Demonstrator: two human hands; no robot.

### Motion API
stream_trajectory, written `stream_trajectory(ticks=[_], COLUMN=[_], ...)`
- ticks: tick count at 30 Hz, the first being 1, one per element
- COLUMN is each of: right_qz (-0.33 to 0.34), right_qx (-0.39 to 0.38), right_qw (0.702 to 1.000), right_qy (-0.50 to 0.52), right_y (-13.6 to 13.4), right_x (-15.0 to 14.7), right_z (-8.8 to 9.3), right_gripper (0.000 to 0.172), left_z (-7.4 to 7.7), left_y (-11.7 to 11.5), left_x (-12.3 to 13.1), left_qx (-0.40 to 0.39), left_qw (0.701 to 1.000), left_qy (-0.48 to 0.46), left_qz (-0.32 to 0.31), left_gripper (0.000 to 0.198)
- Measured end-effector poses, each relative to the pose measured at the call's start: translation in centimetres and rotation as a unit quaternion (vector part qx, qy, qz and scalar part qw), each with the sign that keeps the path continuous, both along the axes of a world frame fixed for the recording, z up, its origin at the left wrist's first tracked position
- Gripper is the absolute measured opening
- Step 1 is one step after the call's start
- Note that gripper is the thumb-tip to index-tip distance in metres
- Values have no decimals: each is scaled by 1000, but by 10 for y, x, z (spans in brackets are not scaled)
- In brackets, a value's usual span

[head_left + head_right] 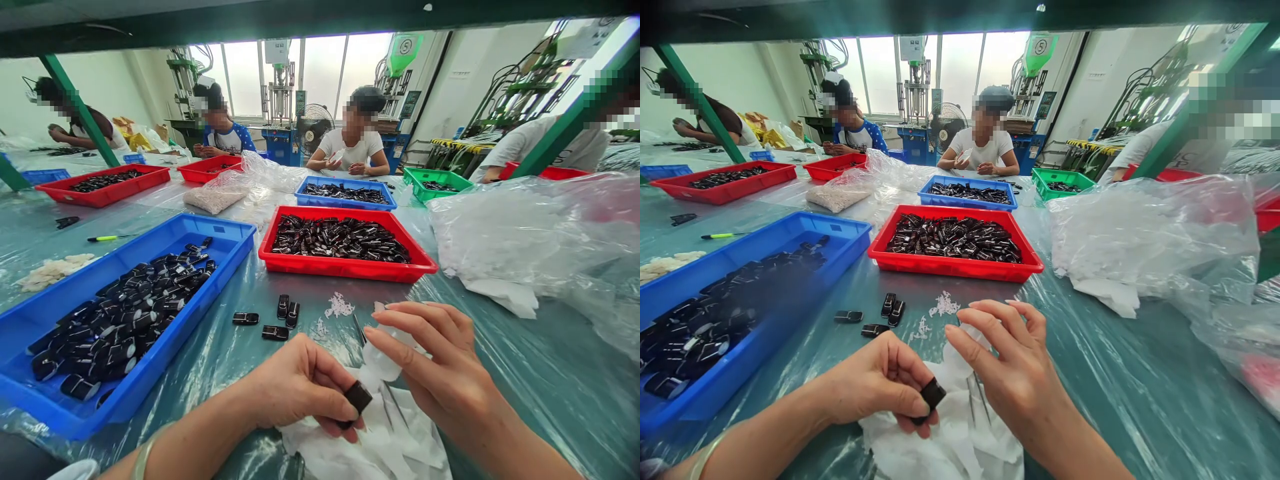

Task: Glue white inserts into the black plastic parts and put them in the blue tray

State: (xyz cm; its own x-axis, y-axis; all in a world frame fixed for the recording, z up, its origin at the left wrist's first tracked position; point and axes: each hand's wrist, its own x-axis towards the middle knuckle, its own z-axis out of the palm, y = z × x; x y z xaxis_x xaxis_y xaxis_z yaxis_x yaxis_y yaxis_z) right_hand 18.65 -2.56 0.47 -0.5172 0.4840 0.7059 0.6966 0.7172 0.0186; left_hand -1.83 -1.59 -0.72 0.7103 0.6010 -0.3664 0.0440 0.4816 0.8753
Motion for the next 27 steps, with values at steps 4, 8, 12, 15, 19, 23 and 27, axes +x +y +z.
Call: stream_trajectory(ticks=[4,8,12,15,19,23,27], right_qz=[-7,-24,-69,-138,-241,-341,-379], right_qx=[-1,-6,-147,-227,-288,-346,-364], right_qw=[1000,1000,981,946,892,828,801], right_qy=[1,13,107,185,253,279,285], right_y=[2,6,14,24,44,62,68], right_x=[-2,-1,8,21,48,77,91], right_z=[0,-6,-13,-18,-29,-46,-57], right_gripper=[33,36,31,23,21,25,28], left_z=[2,3,2,1,2,2,4], left_y=[-1,-3,-2,-1,0,-1,0], left_x=[0,1,2,2,2,2,3], left_qx=[2,7,6,2,3,-5,8], left_qw=[1000,1000,998,996,992,990,988], left_qy=[4,13,-2,-22,-31,-22,-8], left_qz=[3,22,62,90,118,138,151], left_gripper=[13,13,18,20,21,20,20])
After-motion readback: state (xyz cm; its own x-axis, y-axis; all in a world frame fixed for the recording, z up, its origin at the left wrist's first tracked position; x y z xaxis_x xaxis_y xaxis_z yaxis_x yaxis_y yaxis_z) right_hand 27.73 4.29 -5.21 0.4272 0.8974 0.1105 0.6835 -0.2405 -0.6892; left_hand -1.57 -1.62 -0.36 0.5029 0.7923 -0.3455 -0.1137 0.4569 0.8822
